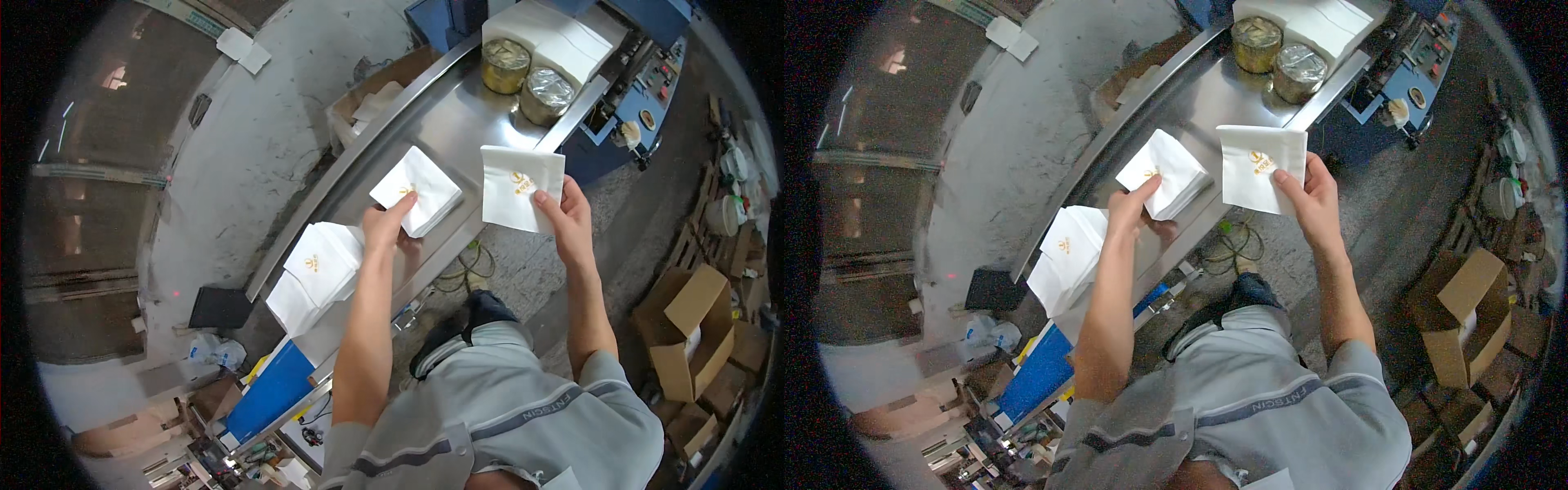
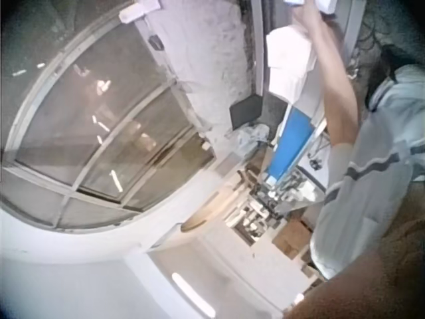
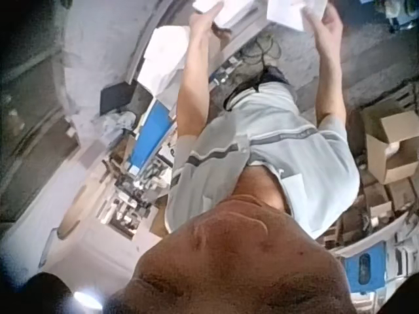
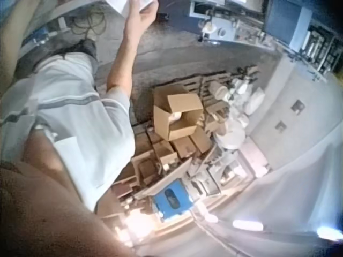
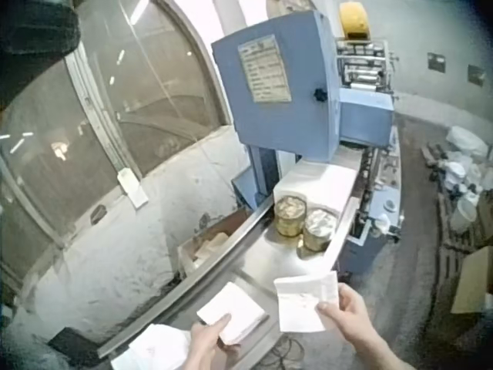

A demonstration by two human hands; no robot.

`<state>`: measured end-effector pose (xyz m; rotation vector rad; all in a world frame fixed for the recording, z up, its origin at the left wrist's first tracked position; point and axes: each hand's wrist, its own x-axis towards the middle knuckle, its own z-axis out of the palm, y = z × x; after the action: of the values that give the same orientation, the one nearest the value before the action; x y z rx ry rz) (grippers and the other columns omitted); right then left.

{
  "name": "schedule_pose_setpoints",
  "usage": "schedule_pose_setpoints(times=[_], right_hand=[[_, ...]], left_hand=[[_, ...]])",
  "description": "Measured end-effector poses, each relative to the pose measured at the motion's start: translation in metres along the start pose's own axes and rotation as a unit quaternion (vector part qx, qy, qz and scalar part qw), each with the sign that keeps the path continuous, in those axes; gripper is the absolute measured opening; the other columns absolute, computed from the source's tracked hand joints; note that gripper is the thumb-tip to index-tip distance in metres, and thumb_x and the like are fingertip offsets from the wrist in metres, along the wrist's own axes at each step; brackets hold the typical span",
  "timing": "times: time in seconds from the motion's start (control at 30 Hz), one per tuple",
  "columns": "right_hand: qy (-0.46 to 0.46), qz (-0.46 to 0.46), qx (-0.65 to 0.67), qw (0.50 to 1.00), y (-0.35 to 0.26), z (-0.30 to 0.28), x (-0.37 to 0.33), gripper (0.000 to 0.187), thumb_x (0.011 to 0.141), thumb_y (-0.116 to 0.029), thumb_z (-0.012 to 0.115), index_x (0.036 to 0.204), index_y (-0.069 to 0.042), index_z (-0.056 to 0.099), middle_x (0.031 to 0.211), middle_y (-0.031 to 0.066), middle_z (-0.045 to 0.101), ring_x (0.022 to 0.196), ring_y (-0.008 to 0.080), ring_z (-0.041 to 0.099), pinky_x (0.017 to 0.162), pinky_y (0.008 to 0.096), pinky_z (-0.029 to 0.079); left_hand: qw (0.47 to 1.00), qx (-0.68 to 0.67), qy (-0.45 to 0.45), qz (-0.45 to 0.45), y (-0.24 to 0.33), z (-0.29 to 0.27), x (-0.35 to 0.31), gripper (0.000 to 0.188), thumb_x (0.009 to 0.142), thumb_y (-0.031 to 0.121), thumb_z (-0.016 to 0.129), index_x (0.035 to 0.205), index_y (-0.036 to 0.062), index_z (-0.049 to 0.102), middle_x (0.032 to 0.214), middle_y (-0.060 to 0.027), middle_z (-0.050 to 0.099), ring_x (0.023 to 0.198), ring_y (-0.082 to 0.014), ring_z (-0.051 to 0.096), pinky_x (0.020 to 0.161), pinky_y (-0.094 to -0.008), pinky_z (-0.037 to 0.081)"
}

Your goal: Organizing and stacking bundles of paper napkins on a metal workbench at a production line.

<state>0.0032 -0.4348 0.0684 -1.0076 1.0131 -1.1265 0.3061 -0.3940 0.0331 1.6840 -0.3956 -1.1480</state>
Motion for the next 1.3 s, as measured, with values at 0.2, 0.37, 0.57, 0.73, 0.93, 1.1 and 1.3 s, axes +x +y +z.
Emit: schedule_pose_setpoints(times=[0.2,0.37,0.57,0.73,0.93,1.1,1.3], right_hand=[[-0.005,0.005,-0.011,1.000,0.006,0.005,0.005,0.033,0.090,-0.011,0.067,0.118,0.001,0.054,0.101,0.0075,0.068,0.087,0.0113,0.065,0.078,0.0251,0.051],[-0.002,-0.012,-0.007,1.000,0.007,0.005,0.009,0.034,0.090,-0.011,0.068,0.119,0.002,0.054,0.102,0.0077,0.068,0.089,0.0117,0.064,0.079,0.0259,0.051],[0.007,-0.009,-0.015,1.000,0.011,0.003,0.006,0.034,0.090,-0.011,0.068,0.119,0.002,0.055,0.102,0.0074,0.068,0.090,0.0119,0.064,0.080,0.0262,0.051],[0.010,-0.012,0.006,1.000,0.008,0.013,0.005,0.033,0.091,-0.010,0.068,0.119,0.002,0.055,0.103,0.0077,0.068,0.090,0.0119,0.064,0.080,0.0263,0.051],[-0.013,-0.008,0.005,1.000,0.014,0.026,0.010,0.035,0.091,-0.010,0.067,0.121,0.003,0.054,0.105,0.0087,0.068,0.091,0.0119,0.064,0.081,0.0264,0.051],[-0.025,0.007,0.007,1.000,0.012,0.035,0.012,0.037,0.091,-0.010,0.066,0.123,0.003,0.053,0.106,0.0103,0.068,0.092,0.0130,0.064,0.082,0.0273,0.051],[-0.030,0.039,0.051,0.997,0.019,0.042,0.017,0.038,0.090,-0.010,0.066,0.122,0.005,0.053,0.107,0.0125,0.067,0.093,0.0150,0.065,0.083,0.0279,0.051]], left_hand=[[0.993,-0.086,-0.017,-0.076,-0.001,0.000,0.008,0.050,0.073,0.009,0.084,0.113,-0.0096,0.061,0.106,-0.0168,0.068,0.088,-0.0234,0.068,0.072,-0.0339,0.055],[0.990,-0.121,-0.054,-0.043,-0.001,0.008,-0.006,0.056,0.070,0.008,0.085,0.116,-0.0087,0.058,0.108,-0.0163,0.067,0.092,-0.0235,0.067,0.079,-0.0339,0.054],[0.930,0.127,0.063,0.339,0.018,0.023,-0.043,0.064,0.068,0.008,0.084,0.119,-0.0023,0.047,0.114,-0.0159,0.062,0.106,-0.0230,0.060,0.092,-0.0339,0.047],[0.850,0.316,0.165,0.388,0.044,0.019,-0.073,0.060,0.069,0.014,0.079,0.118,0.0010,0.047,0.108,-0.0230,0.062,0.102,-0.0393,0.061,0.088,-0.0454,0.047],[0.826,0.397,0.182,0.358,0.066,0.012,-0.084,0.063,0.068,0.020,0.078,0.119,0.0024,0.046,0.103,-0.0242,0.063,0.098,-0.0421,0.061,0.084,-0.0489,0.048],[0.816,0.530,0.141,0.183,0.073,0.003,-0.069,0.067,0.072,0.032,0.077,0.117,-0.0046,0.044,0.096,-0.0252,0.068,0.090,-0.0427,0.066,0.081,-0.0478,0.052],[0.813,0.553,0.094,0.152,0.068,0.004,-0.062,0.093,0.072,0.047,0.078,0.131,-0.0124,0.038,0.104,-0.0319,0.065,0.099,-0.0439,0.065,0.086,-0.0467,0.051]])
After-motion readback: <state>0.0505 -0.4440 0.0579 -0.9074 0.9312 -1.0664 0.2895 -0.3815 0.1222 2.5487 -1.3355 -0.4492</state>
